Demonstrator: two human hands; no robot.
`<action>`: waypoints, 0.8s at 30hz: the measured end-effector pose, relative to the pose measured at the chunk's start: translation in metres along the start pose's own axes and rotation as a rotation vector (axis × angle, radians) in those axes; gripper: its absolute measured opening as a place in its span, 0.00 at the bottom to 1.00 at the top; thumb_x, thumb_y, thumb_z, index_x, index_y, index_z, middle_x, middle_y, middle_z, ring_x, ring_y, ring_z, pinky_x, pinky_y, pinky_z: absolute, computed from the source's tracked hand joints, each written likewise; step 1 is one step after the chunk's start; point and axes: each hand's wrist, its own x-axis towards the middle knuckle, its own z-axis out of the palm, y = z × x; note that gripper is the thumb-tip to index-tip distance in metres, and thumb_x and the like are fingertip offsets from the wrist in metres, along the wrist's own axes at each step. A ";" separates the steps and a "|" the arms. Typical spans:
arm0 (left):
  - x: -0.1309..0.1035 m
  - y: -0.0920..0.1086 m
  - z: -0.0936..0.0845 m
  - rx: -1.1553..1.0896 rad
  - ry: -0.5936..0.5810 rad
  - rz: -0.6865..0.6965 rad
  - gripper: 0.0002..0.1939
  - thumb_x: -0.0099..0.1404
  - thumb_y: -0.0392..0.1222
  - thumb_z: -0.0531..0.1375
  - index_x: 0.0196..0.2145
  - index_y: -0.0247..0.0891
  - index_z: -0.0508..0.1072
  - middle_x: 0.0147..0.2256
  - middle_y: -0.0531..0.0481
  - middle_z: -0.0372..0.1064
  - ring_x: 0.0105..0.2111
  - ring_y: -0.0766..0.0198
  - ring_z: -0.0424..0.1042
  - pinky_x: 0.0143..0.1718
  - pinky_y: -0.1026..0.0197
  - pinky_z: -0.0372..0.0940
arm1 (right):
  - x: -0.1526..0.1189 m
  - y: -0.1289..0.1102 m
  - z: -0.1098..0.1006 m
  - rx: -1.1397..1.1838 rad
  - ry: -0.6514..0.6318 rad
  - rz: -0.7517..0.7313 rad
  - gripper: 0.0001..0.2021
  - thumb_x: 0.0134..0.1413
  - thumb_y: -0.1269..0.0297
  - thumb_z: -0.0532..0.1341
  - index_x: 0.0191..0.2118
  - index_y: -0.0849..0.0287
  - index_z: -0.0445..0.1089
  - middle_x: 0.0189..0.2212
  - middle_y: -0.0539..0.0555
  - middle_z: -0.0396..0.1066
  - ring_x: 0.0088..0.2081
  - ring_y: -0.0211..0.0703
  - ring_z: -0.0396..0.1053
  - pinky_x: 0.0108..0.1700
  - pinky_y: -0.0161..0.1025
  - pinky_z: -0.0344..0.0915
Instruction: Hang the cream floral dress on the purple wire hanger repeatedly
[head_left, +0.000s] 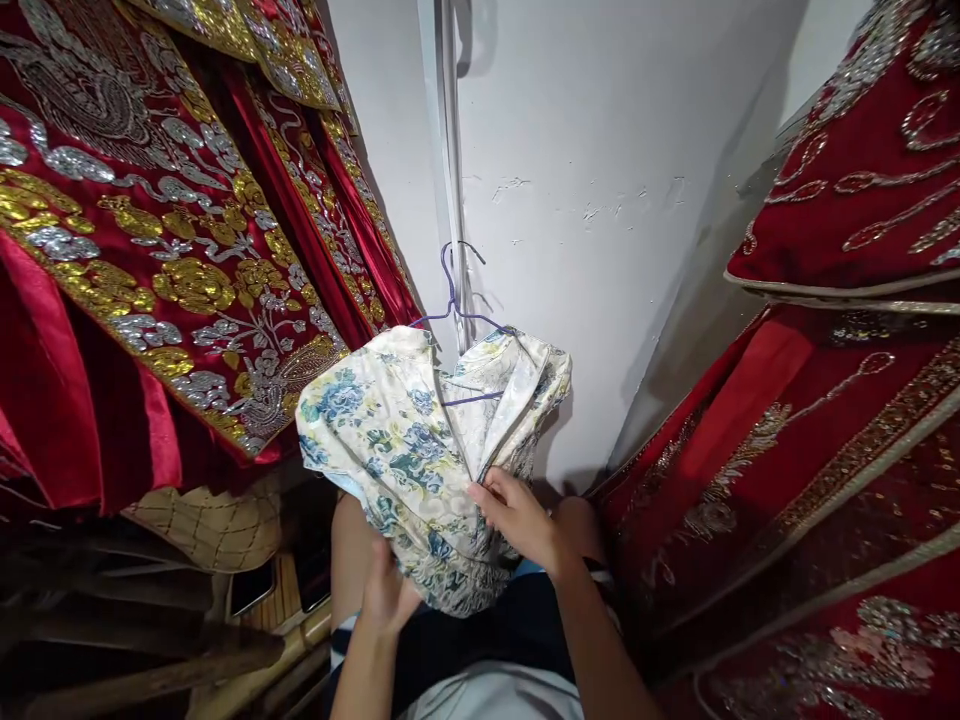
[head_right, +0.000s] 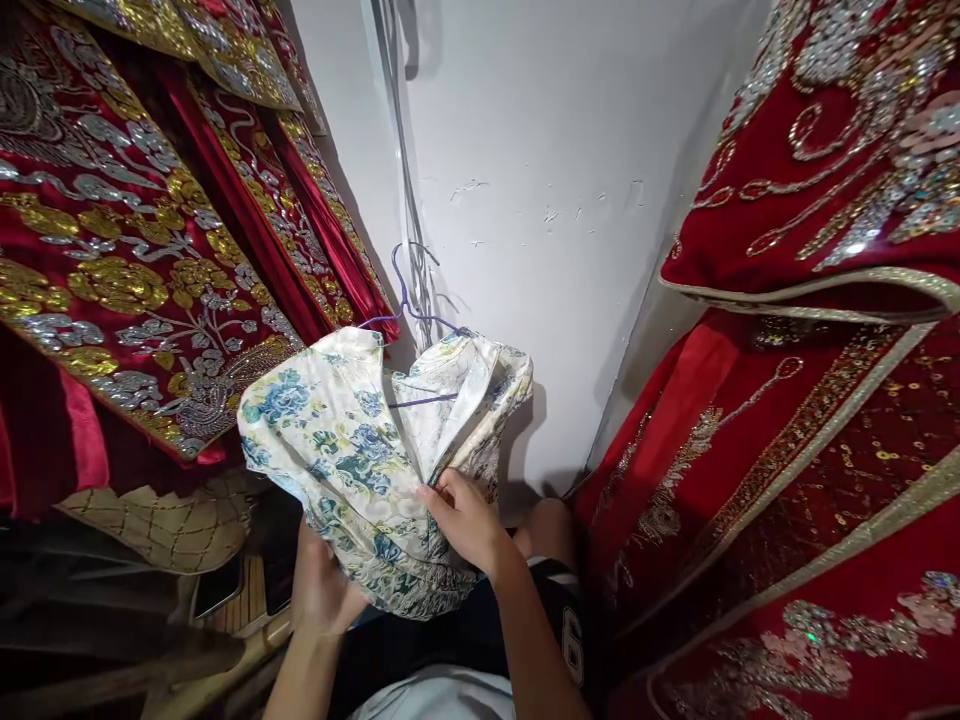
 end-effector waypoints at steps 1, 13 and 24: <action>-0.004 0.001 0.004 -0.177 0.122 -0.061 0.38 0.57 0.59 0.68 0.62 0.45 0.68 0.55 0.40 0.72 0.59 0.43 0.67 0.60 0.43 0.63 | 0.000 -0.003 0.004 -0.050 -0.023 -0.009 0.21 0.64 0.43 0.54 0.29 0.54 0.53 0.24 0.45 0.58 0.26 0.38 0.59 0.30 0.37 0.56; 0.013 -0.018 0.018 -0.331 0.851 0.080 0.28 0.48 0.47 0.72 0.46 0.37 0.70 0.42 0.44 0.72 0.48 0.51 0.73 0.53 0.49 0.67 | 0.006 -0.006 -0.001 -0.068 0.096 0.149 0.18 0.62 0.52 0.56 0.25 0.58 0.66 0.17 0.50 0.69 0.17 0.35 0.60 0.23 0.35 0.55; 0.050 -0.003 0.049 0.132 0.294 0.377 0.11 0.70 0.47 0.55 0.36 0.37 0.71 0.29 0.51 0.69 0.31 0.62 0.69 0.35 0.62 0.64 | 0.030 -0.045 -0.004 0.283 -0.025 0.076 0.13 0.52 0.56 0.64 0.27 0.62 0.72 0.18 0.50 0.71 0.14 0.31 0.60 0.16 0.30 0.53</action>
